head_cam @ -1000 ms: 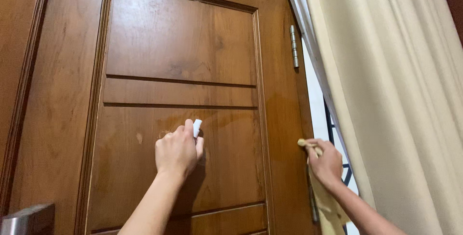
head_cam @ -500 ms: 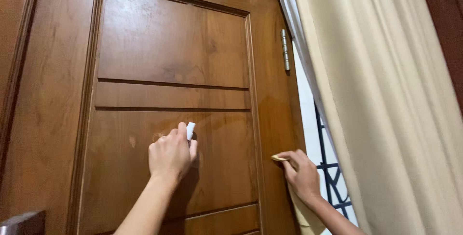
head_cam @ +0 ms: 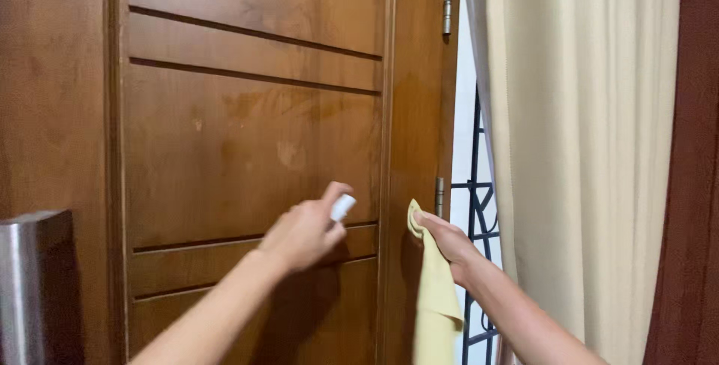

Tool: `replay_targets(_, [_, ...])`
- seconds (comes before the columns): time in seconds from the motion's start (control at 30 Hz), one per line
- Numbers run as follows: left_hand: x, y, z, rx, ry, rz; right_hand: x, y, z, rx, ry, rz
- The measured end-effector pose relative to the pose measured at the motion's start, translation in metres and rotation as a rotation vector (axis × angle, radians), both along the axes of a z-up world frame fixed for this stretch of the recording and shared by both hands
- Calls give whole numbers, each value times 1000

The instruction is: The person cleans a wooden door by spraying a liquid from a bottle onto the surface and wiping the wood with a yellow cloth.

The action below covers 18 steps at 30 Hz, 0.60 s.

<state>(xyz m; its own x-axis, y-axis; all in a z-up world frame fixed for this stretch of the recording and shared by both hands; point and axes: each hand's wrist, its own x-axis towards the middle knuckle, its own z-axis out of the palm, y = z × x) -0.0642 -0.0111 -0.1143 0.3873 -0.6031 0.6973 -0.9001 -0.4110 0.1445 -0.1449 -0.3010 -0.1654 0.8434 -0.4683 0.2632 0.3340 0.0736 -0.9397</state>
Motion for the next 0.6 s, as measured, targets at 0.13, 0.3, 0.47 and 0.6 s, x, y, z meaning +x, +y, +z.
replay_targets(0.13, [-27,-14,-10,4,-131,-236,-26,29,2,67,89,58])
replay_targets(0.3, [-34,-30,-11,25,-245,-212,-43,29,4,136,280,121])
replay_targets(0.47, [-38,-41,-14,66,-351,-154,-57,26,8,155,259,137])
replay_targets(0.6, [-42,-47,-15,113,-378,-101,-62,29,10,169,224,191])
